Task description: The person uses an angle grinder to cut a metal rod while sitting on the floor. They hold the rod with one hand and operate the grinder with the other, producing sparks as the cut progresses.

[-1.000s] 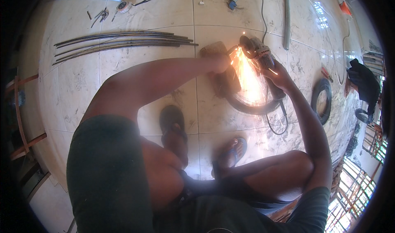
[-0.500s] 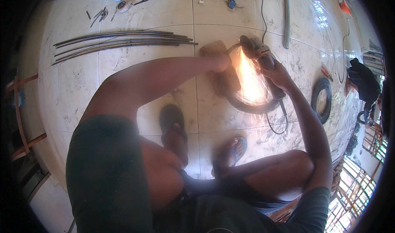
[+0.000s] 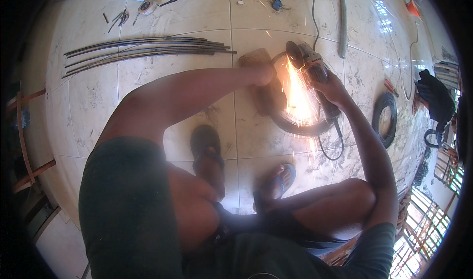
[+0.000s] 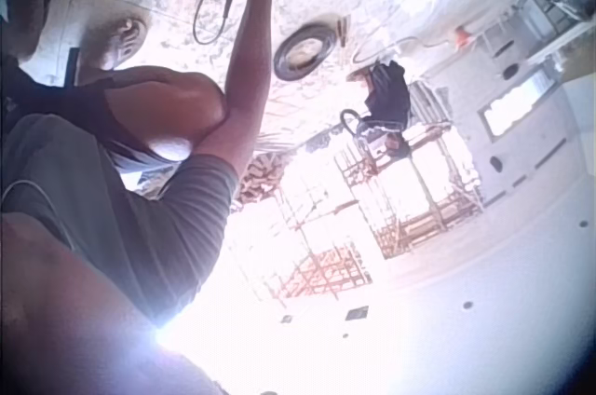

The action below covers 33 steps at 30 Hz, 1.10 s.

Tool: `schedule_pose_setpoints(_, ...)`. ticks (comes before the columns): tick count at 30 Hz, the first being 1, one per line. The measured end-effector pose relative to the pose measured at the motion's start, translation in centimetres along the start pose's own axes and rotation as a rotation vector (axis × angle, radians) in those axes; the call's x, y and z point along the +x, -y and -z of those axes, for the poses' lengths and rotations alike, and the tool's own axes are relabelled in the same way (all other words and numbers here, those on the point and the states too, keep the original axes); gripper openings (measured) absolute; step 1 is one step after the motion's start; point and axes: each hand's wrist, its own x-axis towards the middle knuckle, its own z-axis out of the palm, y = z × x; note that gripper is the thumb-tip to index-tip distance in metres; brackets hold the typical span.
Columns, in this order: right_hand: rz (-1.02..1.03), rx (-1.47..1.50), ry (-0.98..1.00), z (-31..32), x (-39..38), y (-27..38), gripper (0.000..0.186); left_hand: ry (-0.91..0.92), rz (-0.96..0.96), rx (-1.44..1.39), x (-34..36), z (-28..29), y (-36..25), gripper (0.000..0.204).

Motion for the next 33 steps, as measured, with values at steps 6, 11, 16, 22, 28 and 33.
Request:
schedule_pose_setpoints(6, 0.001, 0.035, 0.017, 0.0, 0.9, -1.8, 0.074, -0.041, 0.0, -0.066, -0.5, 0.3, -0.4, 0.033)
schedule_pose_setpoints(11, 0.022, 0.023, 0.004, 0.1, 0.2, -0.6, 0.075, -0.058, 0.008, -0.09, -0.7, 0.3, -0.4, 0.033)
schedule_pose_setpoints(16, 0.095, 0.105, 0.018, -0.1, 0.4, -0.3, 0.075, -0.089, 0.033, -0.085, -0.4, 0.0, -0.1, 0.032)
schedule_pose_setpoints(22, 0.147, 0.0, 0.009, 0.3, 0.7, -1.0, 0.075, 0.009, 0.037, -0.008, -0.6, 0.5, -0.7, 0.031)
schedule_pose_setpoints(28, 0.003, 0.014, 0.015, -0.1, 1.2, -1.0, 0.077, -0.08, 0.021, 0.02, -0.6, 0.1, -0.3, 0.032)
schedule_pose_setpoints(33, 0.072, 0.04, 0.013, 0.2, 0.7, -0.7, 0.075, -0.066, -0.037, 0.04, -1.0, 0.5, -0.8, 0.031)
